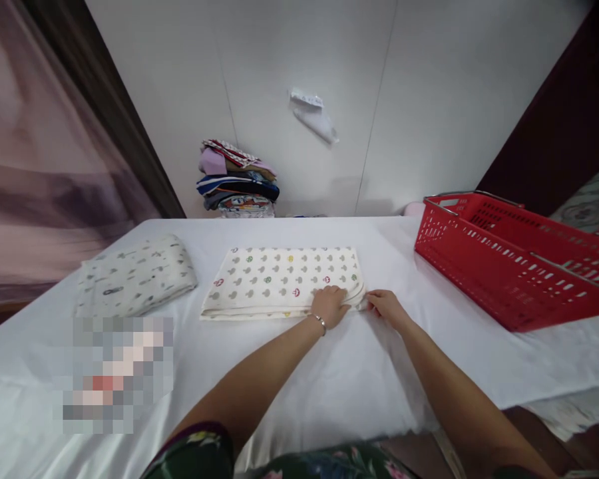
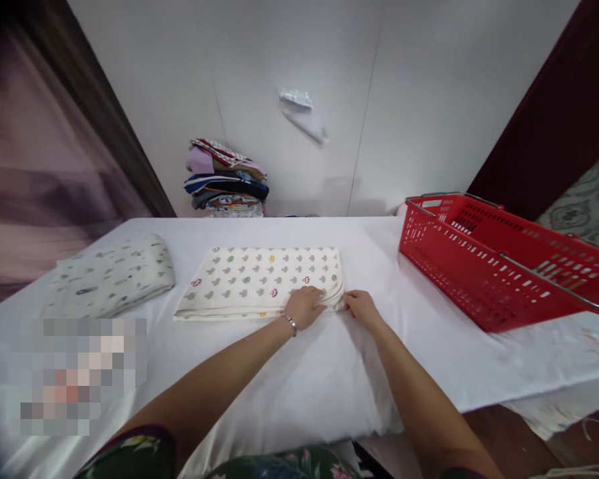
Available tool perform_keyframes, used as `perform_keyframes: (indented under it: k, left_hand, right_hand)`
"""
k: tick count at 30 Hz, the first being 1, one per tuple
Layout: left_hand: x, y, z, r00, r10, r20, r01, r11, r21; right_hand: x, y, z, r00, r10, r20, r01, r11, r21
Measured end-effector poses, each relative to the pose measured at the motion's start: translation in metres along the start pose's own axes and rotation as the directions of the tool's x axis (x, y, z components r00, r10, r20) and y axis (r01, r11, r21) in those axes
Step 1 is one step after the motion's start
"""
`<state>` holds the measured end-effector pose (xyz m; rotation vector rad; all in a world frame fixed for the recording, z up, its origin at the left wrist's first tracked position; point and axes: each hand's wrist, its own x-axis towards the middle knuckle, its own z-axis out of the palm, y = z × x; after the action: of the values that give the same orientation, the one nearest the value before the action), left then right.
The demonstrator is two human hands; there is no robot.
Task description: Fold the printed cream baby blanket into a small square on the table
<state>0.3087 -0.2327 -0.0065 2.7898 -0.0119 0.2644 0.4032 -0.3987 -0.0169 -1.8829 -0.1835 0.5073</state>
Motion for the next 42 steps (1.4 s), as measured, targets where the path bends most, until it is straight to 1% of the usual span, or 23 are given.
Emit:
perform_keyframes:
  k: [2,5,8,11,13,15,17,19,21,24,26,31,36,39,42]
  left_hand:
    - [0.013,0.008,0.005,0.997,-0.071,0.033,0.070,0.997,0.014]
    - [0.023,0.009,0.008,0.984,-0.169,0.047,0.171,0.985,-0.021]
    - [0.025,0.005,0.007,0.968,-0.241,0.074,0.248,0.963,-0.105]
    - [0.025,0.004,0.004,0.951,-0.288,0.112,0.303,0.942,-0.143]
    - [0.025,0.006,0.004,0.939,-0.318,0.129,0.336,0.929,-0.156]
    - [0.025,0.008,0.005,0.933,-0.341,0.116,0.358,0.914,-0.193]
    - [0.025,0.011,0.008,0.938,-0.338,0.080,0.347,0.907,-0.240]
    - [0.026,0.014,0.012,0.953,-0.301,0.036,0.300,0.918,-0.260]
    - [0.027,0.016,0.015,0.963,-0.270,0.004,0.262,0.931,-0.256]
    - [0.026,0.018,0.017,0.962,-0.271,-0.022,0.258,0.937,-0.234]
    - [0.024,0.018,0.017,0.965,-0.260,-0.020,0.250,0.946,-0.207]
    - [0.017,0.020,0.013,0.985,-0.173,0.013,0.174,0.978,-0.117]
    - [0.014,0.023,0.010,0.992,-0.124,0.007,0.123,0.983,-0.139]
    - [0.015,0.022,0.010,0.988,-0.152,0.035,0.156,0.978,-0.139]
    - [0.019,0.019,0.011,0.977,-0.201,0.068,0.211,0.954,-0.211]
  right_hand:
    - [0.000,0.000,0.002,0.999,0.024,0.036,-0.025,0.999,0.039]
    - [0.000,0.002,0.003,0.992,0.068,0.105,-0.081,0.989,0.125]
    - [-0.001,0.006,0.003,0.977,0.110,0.185,-0.152,0.962,0.228]
    - [-0.002,0.007,0.005,0.963,0.109,0.248,-0.189,0.927,0.324]
    - [-0.002,0.006,0.007,0.960,0.091,0.265,-0.189,0.907,0.376]
    - [-0.002,0.006,0.010,0.963,0.076,0.260,-0.181,0.894,0.410]
    - [-0.002,0.007,0.014,0.967,0.069,0.245,-0.171,0.889,0.424]
    - [-0.003,0.007,0.018,0.972,0.063,0.227,-0.157,0.892,0.423]
    - [-0.004,0.008,0.020,0.979,0.050,0.199,-0.132,0.897,0.422]
    - [-0.008,0.007,0.022,0.989,0.018,0.145,-0.080,0.897,0.435]
    - [-0.011,0.006,0.022,0.994,-0.010,0.110,-0.040,0.898,0.439]
    - [-0.015,0.005,0.027,0.998,-0.046,0.035,0.028,0.912,0.409]
    - [-0.012,0.009,0.031,0.995,-0.095,0.004,0.087,0.919,0.385]
    - [-0.011,0.010,0.032,0.993,-0.115,0.009,0.104,0.924,0.367]
    - [-0.011,0.011,0.032,0.993,-0.118,0.006,0.110,0.935,0.336]
